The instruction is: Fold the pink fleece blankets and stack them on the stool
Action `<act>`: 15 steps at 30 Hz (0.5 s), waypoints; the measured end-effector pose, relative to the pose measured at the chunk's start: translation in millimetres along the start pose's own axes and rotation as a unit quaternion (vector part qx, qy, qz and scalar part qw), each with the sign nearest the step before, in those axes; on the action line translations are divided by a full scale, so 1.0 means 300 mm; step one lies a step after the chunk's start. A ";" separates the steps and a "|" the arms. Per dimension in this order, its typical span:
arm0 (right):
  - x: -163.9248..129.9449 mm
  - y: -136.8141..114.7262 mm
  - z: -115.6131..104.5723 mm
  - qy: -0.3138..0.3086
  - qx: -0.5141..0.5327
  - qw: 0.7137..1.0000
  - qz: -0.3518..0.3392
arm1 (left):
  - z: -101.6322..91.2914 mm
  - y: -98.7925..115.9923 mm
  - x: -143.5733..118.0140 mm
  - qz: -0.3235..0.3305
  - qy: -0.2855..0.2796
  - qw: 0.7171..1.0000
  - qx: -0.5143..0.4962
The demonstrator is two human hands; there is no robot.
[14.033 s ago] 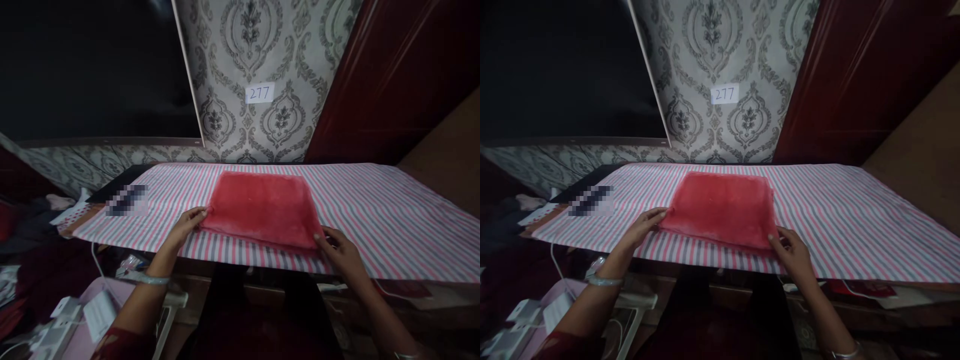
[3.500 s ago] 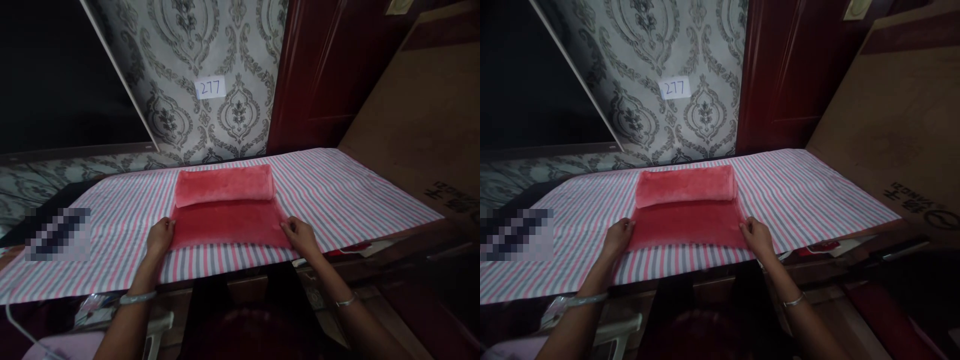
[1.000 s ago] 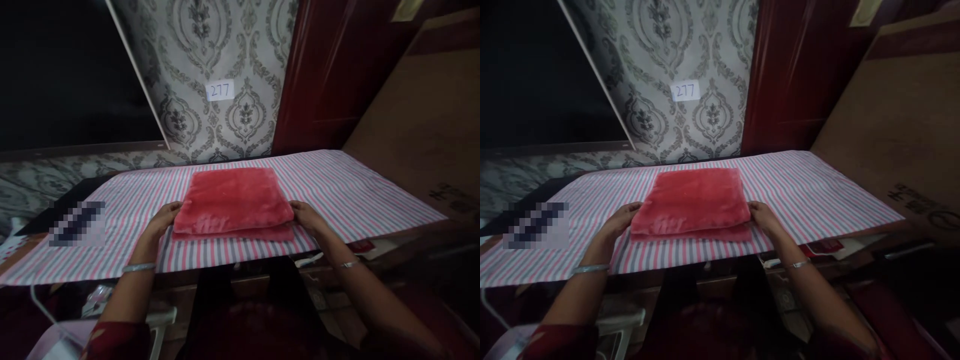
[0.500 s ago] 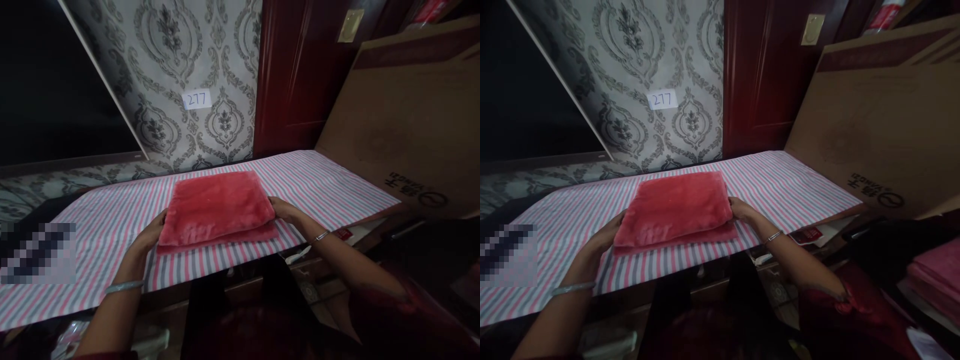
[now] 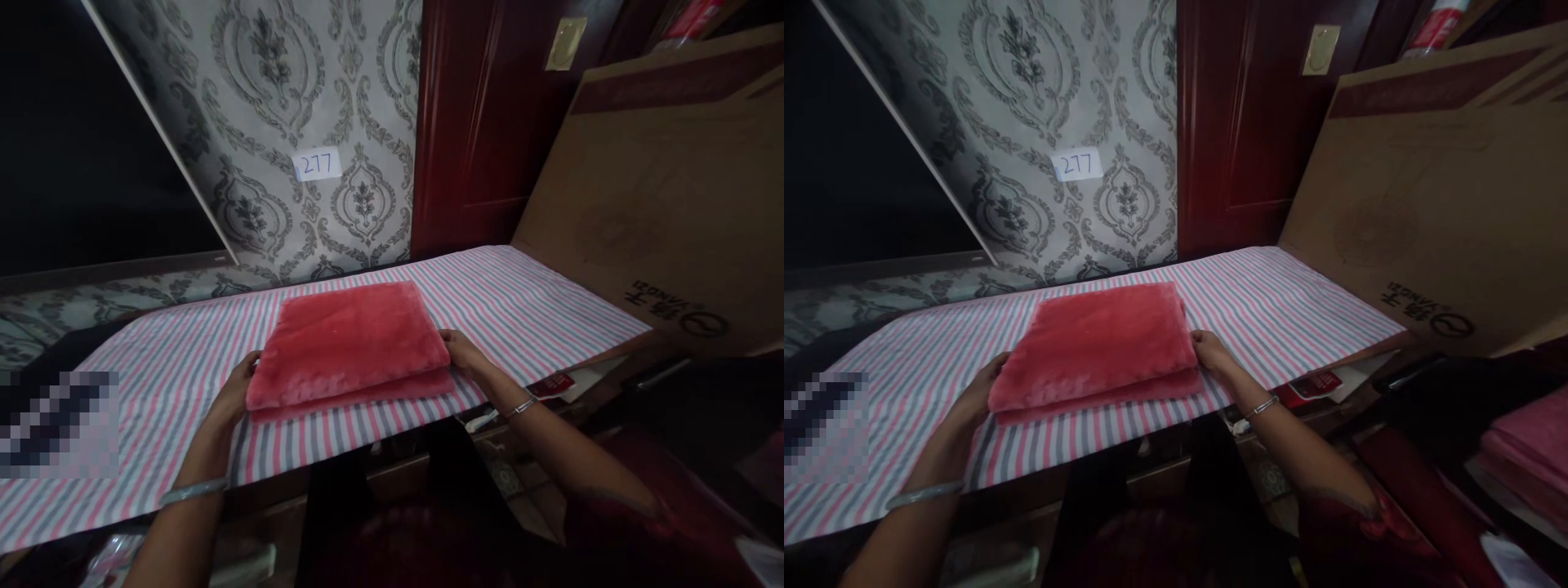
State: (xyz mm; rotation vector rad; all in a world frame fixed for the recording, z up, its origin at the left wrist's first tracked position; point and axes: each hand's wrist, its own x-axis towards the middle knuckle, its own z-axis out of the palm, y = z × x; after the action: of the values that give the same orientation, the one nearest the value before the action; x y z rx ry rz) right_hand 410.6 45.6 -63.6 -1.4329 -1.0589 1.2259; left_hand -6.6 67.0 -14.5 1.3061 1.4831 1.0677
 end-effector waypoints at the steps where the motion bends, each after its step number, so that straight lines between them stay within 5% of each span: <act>1: 0.000 -0.006 0.002 -0.008 -0.006 1.000 -0.009 | 0.004 0.003 -0.001 -0.005 -0.004 1.000 0.007; 5: 0.001 -0.023 0.009 -0.036 -0.018 0.998 -0.055 | 0.019 0.011 0.002 0.032 -0.030 0.998 0.042; 10: -0.023 0.006 0.002 0.051 -0.055 0.996 -0.047 | 0.016 0.003 -0.002 0.028 0.007 0.999 0.028; 15: -0.124 0.034 -0.022 0.066 -0.016 0.990 -0.120 | -0.021 -0.021 -0.071 0.002 0.011 0.999 -0.039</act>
State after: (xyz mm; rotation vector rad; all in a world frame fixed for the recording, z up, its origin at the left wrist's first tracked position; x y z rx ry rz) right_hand 412.8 6.8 -66.6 -1.3469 -1.1288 0.9335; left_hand -12.7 44.9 -17.6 1.2464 1.4404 1.1348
